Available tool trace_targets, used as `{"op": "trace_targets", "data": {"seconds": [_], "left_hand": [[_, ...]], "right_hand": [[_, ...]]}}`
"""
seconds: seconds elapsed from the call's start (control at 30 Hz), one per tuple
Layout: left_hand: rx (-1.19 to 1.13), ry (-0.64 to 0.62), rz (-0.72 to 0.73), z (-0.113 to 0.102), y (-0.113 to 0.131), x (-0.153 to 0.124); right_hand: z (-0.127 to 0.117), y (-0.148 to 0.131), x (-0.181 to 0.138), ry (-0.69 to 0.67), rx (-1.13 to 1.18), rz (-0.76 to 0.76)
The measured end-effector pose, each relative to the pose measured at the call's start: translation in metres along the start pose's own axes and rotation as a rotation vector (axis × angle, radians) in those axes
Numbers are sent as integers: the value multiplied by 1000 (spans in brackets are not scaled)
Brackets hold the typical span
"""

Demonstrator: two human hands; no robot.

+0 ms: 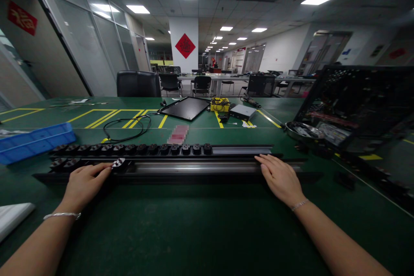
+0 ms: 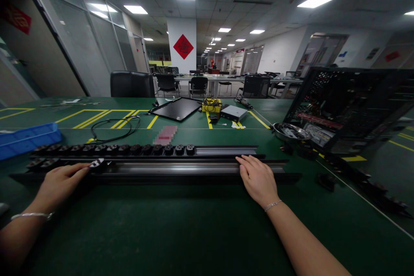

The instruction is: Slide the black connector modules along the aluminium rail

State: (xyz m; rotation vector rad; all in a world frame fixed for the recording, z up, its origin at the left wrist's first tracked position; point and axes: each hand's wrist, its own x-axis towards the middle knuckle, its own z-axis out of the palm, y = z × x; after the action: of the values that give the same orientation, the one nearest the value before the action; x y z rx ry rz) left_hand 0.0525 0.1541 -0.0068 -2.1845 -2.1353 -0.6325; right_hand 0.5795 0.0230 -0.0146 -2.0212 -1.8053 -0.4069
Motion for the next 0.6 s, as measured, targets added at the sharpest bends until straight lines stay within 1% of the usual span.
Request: {"op": "trace_targets", "data": {"seconds": [0.3,0.6], "left_hand": [[17,13,9,3,-4,2],[18,2,17,0,-2,1]], "right_hand": [[2,1,0,24,-6,-20],[0,-1,0,-18,6,16]]}}
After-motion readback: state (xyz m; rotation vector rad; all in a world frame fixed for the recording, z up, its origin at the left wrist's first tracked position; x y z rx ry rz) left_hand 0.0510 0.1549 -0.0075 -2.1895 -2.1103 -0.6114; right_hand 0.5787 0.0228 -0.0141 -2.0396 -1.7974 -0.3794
